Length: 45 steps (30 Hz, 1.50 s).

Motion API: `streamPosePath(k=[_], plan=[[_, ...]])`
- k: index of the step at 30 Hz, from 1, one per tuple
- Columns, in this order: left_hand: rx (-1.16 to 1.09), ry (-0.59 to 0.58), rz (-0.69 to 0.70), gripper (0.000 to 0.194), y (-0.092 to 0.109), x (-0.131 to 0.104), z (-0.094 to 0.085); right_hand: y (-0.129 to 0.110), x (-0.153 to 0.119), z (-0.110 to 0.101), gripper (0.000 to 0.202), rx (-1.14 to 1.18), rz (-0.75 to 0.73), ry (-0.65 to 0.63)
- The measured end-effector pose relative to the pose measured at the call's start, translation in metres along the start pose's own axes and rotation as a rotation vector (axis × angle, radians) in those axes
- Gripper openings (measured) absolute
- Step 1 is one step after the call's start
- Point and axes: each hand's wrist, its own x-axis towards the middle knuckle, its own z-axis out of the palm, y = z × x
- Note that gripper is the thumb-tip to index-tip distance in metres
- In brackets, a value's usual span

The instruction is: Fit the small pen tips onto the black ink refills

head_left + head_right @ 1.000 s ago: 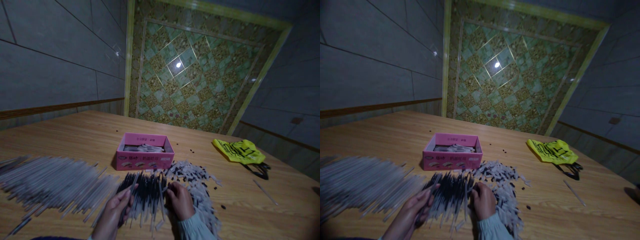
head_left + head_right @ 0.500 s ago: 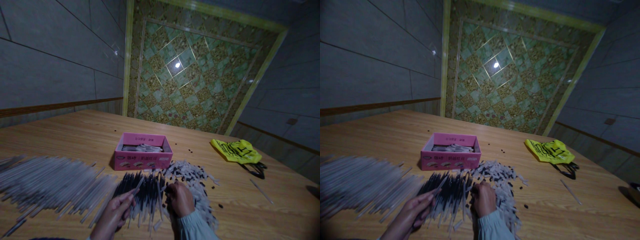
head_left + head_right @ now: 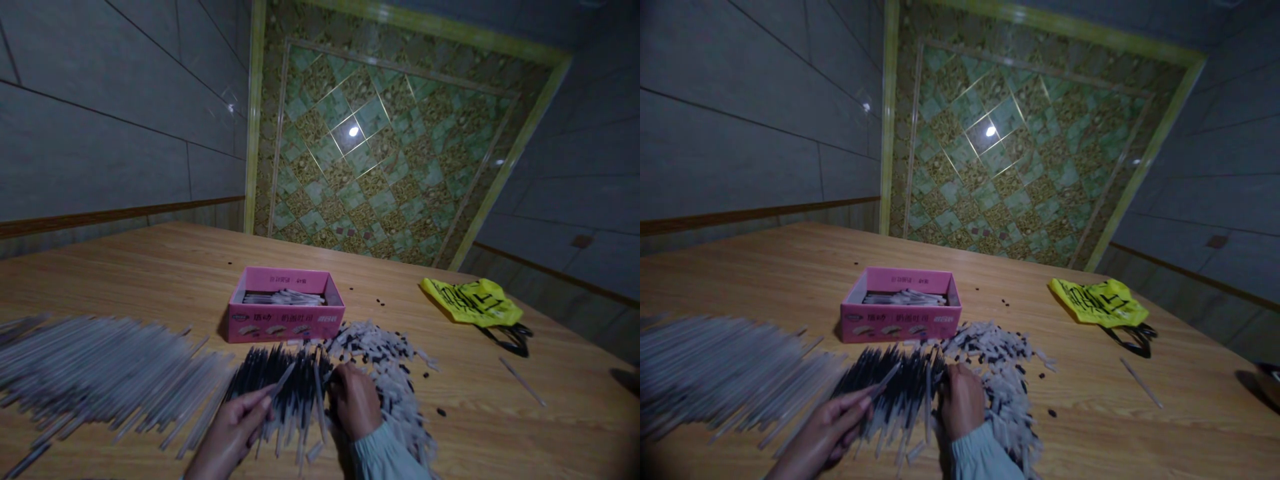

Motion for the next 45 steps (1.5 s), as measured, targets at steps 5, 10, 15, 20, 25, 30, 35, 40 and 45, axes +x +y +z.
streamPosePath(k=[5, 10, 15, 20, 25, 30, 35, 40, 45], plan=[[0.138, 0.008, 0.060, 0.039, 0.008, -0.008, 0.005, -0.008, 0.003, 0.006, 0.018, 0.859, 0.051, 0.023], [0.188, -0.039, 0.100, 0.038, 0.006, -0.008, 0.006, -0.017, 0.000, 0.011, 0.028, 1.295, 0.153, -0.123], [0.284, -0.118, 0.147, 0.036, 0.002, -0.006, 0.003, -0.019, -0.002, 0.008, 0.024, 1.324, 0.104, -0.141], [0.306, -0.132, 0.138, 0.039, 0.004, -0.009, 0.004, -0.020, -0.002, 0.004, 0.024, 1.202, 0.052, -0.131], [0.302, -0.128, 0.123, 0.040, 0.006, -0.009, 0.007, -0.021, -0.003, 0.004, 0.025, 1.168, 0.026, -0.122], [0.278, -0.135, 0.119, 0.037, 0.002, -0.005, 0.004, -0.016, -0.003, 0.014, 0.026, 1.396, 0.144, -0.231], [0.209, -0.140, 0.087, 0.039, 0.003, -0.008, 0.005, -0.018, -0.004, 0.018, 0.030, 1.635, 0.311, -0.335], [0.172, -0.055, 0.109, 0.039, 0.002, -0.011, 0.011, -0.020, -0.004, 0.013, 0.030, 1.695, 0.312, -0.338], [0.166, -0.086, 0.076, 0.041, 0.003, -0.010, 0.008, -0.018, -0.003, 0.010, 0.026, 1.757, 0.342, -0.327]])
